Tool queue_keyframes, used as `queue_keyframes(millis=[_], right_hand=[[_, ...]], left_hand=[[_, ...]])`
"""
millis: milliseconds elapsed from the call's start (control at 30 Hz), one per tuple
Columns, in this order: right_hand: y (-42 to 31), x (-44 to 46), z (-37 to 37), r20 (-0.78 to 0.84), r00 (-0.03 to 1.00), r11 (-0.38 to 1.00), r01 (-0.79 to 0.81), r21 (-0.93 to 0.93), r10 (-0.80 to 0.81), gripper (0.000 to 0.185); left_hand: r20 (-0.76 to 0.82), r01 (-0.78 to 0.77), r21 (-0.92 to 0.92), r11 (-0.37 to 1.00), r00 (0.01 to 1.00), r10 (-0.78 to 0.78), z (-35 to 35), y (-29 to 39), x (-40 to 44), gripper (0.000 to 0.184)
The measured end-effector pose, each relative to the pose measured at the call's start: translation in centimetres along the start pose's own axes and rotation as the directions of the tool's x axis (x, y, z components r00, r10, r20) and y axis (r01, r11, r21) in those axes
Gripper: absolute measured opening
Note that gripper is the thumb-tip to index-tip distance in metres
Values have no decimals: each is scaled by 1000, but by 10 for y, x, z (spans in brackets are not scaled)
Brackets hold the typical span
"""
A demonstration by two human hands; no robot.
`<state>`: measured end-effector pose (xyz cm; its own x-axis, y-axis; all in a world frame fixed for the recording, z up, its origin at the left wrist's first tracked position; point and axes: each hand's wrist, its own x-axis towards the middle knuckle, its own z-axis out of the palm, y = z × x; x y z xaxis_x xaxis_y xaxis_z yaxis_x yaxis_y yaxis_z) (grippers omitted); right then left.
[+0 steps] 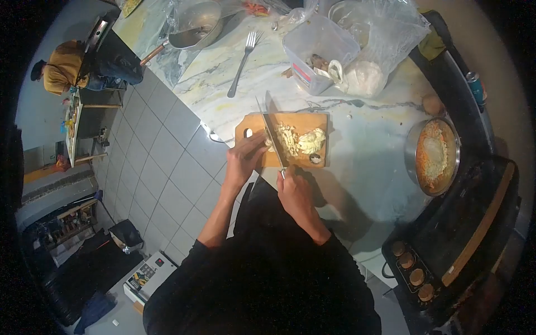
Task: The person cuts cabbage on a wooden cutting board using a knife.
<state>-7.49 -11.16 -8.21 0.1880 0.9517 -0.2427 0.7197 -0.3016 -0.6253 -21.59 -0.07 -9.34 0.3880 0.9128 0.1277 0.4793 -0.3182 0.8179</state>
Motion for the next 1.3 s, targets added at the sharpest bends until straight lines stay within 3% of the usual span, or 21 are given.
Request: queue_keyframes(millis=[200,400,667,967,1100,1300], right_hand=[[2,1,1,21,1000,999,-10,30,9,30],[-8,4,-14,17,1000,999,-20,48,20,27],[-33,6,-37,86,996,989,42,-142,-30,25],[-28,-4,-4,0,999,974,-38,-225,39,27],[-32,-1,-20,20,1000,988,-10,-156,13,26],[-21,-2,1,2,1000,973,-21,-229,22,26]], left_hand=[[-2,-143,106,984,990,144,6,-7,-2,33],[-23,-150,145,978,988,155,8,0,-4,32],[-39,-170,149,974,983,178,12,-8,-7,34],[-55,-212,163,964,973,223,15,-12,-9,35],[-40,-226,175,958,971,236,15,-13,-8,36],[-19,-212,202,956,975,220,11,-10,-8,33]])
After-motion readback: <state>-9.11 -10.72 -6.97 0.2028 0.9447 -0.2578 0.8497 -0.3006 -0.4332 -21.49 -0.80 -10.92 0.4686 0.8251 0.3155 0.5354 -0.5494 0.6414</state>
